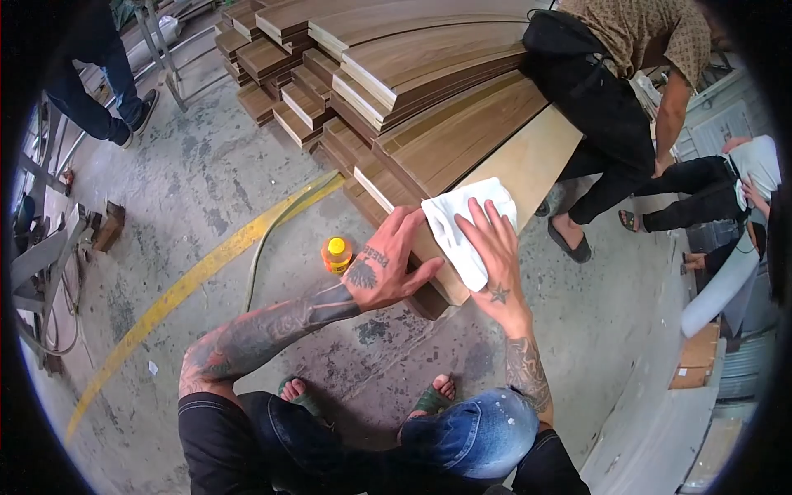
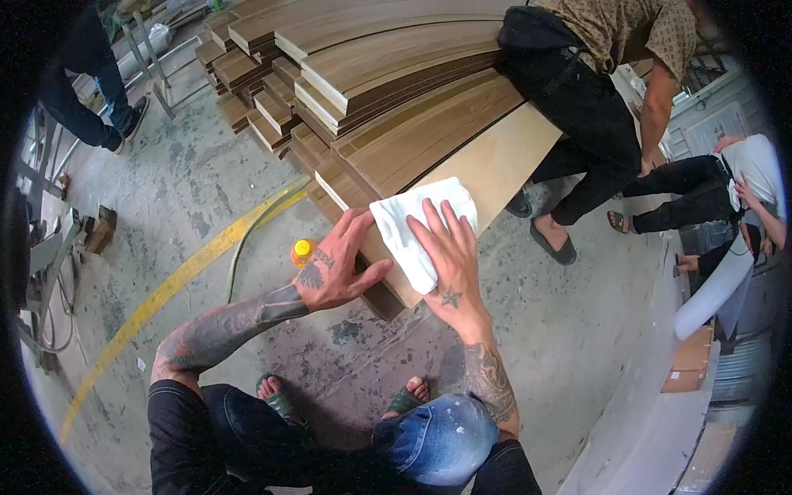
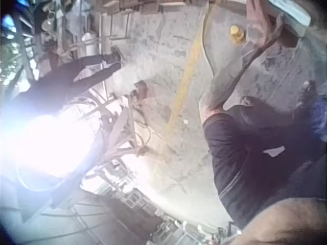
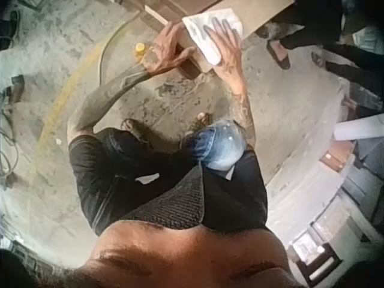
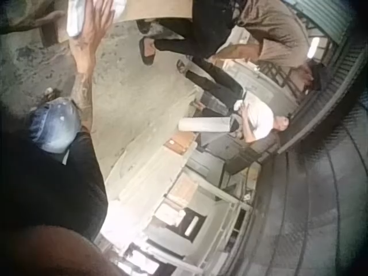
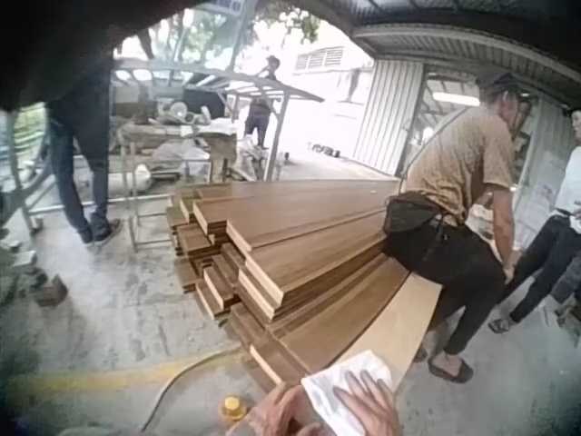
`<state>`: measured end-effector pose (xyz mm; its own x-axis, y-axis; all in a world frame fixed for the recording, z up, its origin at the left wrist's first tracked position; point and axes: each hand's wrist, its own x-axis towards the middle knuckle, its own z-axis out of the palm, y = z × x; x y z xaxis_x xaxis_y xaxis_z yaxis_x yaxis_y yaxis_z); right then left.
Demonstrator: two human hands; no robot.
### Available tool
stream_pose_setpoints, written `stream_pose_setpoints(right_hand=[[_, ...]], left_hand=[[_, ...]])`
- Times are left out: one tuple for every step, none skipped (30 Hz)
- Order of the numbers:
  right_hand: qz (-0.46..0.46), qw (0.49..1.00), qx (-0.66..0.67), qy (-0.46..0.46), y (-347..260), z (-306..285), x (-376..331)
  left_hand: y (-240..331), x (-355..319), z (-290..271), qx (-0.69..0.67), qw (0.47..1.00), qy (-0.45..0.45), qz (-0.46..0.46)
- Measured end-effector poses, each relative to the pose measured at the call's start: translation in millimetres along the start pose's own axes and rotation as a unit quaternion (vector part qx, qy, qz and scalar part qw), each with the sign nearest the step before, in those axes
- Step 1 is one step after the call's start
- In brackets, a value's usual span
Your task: Wiping and cleaning the surfaces of wooden planks using a cleaning agent and a cloth.
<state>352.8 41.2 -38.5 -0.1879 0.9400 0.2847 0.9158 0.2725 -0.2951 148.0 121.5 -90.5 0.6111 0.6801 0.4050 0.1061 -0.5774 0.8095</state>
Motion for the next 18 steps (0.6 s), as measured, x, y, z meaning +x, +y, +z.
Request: stream_pose_setpoints(right_hand=[[0.003,1.000,0.001,-0.001,0,-4,-1],[0.006,1.000,0.005,-0.005,-1,-4,-1],[0.005,1.000,0.007,-0.007,-1,-2,0],[0.006,1.000,0.006,-0.008,-2,0,0],[0.005,1.000,0.006,-0.007,-2,0,0],[0.001,1.000,0.010,-0.008,-1,1,0],[0.001,1.000,0.010,-0.007,0,2,-1],[0.004,1.000,0.004,-0.006,2,0,-4],[0.006,1.000,0.005,-0.002,3,-1,-5],[0.004,1.000,0.008,-0.005,2,-3,-5],[0.007,1.000,0.010,-0.004,0,1,-2],[0.011,1.000,0.005,-0.001,-2,0,0],[0.005,1.000,0.008,0.004,-1,1,1],[0.003,1.000,0.011,0.000,0,0,1],[0.001,1.000,0.017,0.001,-2,-2,3],[-0.001,1.000,0.023,0.002,-3,-1,5],[0.000,1.000,0.015,0.005,-2,1,5],[0.001,1.000,0.015,0.000,0,0,3]], left_hand=[[0,1,2,-0.001,1.000,0.001,-0.009],[-2,0,3,-0.003,1.000,0.003,-0.021],[-4,-2,3,-0.003,1.000,0.004,-0.024],[-5,-3,4,0.007,0.999,0.034,-0.012],[-5,-4,5,0.021,0.998,0.064,0.001],[-7,-5,5,0.025,0.997,0.066,-0.002],[-12,-3,3,0.053,0.993,0.100,0.016],[-16,2,5,0.075,0.988,0.133,0.037],[-21,6,3,0.052,0.985,0.161,0.023],[-30,11,-3,0.054,0.985,0.162,0.018],[-45,12,-13,0.067,0.981,0.181,0.004],[-56,15,-21,0.076,0.977,0.201,-0.006],[-66,16,-26,0.081,0.976,0.203,-0.011],[-76,17,-26,0.071,0.972,0.221,-0.040],[-86,14,-26,0.063,0.966,0.241,-0.070],[-96,10,-24,0.067,0.965,0.244,-0.074],[-107,5,-17,-0.028,0.965,0.216,-0.144],[-95,10,-15,-0.129,0.952,0.182,-0.210]])
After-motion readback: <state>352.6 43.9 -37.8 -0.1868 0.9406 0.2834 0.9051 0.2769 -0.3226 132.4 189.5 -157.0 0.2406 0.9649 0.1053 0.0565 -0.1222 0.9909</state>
